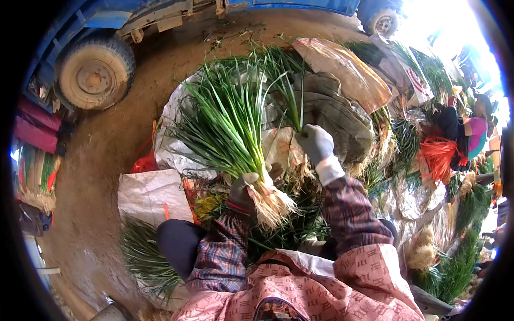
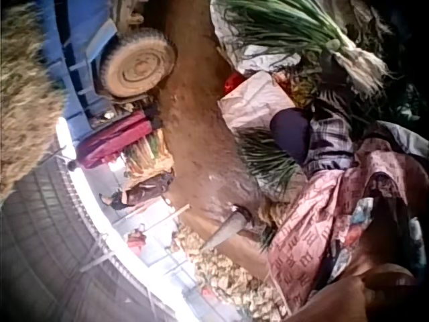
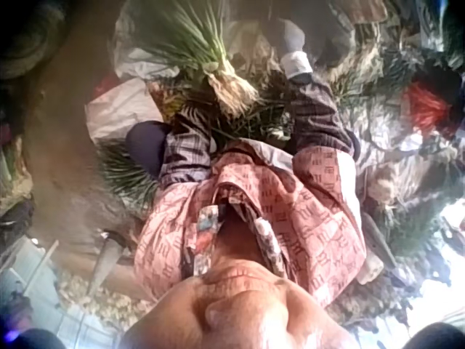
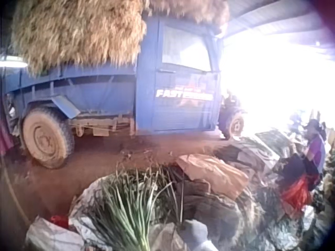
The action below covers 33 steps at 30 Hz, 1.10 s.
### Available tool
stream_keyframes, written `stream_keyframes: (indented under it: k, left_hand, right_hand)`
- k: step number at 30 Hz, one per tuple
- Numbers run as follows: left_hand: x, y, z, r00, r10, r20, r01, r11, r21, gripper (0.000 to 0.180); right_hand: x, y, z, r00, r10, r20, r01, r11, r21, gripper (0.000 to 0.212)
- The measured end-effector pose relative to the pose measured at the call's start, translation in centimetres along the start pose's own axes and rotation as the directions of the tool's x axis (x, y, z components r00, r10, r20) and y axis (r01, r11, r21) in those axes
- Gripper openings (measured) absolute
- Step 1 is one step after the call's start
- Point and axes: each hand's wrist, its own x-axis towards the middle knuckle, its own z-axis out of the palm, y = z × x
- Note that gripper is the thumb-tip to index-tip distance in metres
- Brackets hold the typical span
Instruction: The person cleans bunches of green onions by hand and ties them together with a red strap.
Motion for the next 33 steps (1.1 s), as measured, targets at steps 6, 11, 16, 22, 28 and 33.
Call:
stream_keyframes:
  k: [6,11,16,22,28,33]
  left_hand:
    - [0.4,0.8,-1.0,0.948,-0.004,0.318,0.076,0.974,-0.215,0.047]
    - [-0.4,0.5,-0.5,0.862,-0.037,0.505,0.295,0.848,-0.44,0.048]
    - [-1.2,-0.1,-1.2,0.928,0.015,0.371,0.131,0.922,-0.364,0.052]
    - [-0.4,1.1,-4.1,0.839,-0.196,0.507,0.266,0.962,-0.068,0.052]
    - [1.4,-0.6,-4.4,0.814,-0.256,0.521,0.404,0.894,-0.192,0.056]
    - [2.3,-0.5,-3.9,0.67,-0.08,0.738,0.444,0.84,-0.312,0.07]
  right_hand:
    - [-4.2,-3.3,0.4,0.807,-0.565,0.171,0.495,0.805,0.326,0.03]
    - [-4.9,-4.4,2.9,0.602,-0.371,0.708,-0.729,0.108,0.676,0.048]
    - [-5.7,-6.0,6.2,0.864,-0.149,0.482,-0.447,0.214,0.868,0.035]
    - [-3.1,-0.3,2.9,0.838,-0.445,0.317,0.231,0.814,0.533,0.03]
    - [-0.5,4.8,2.6,0.973,0.181,-0.14,-0.184,0.983,-0.011,0.037]
    - [0.6,6.5,-0.1,0.966,0.228,0.121,-0.234,0.971,0.038,0.027]
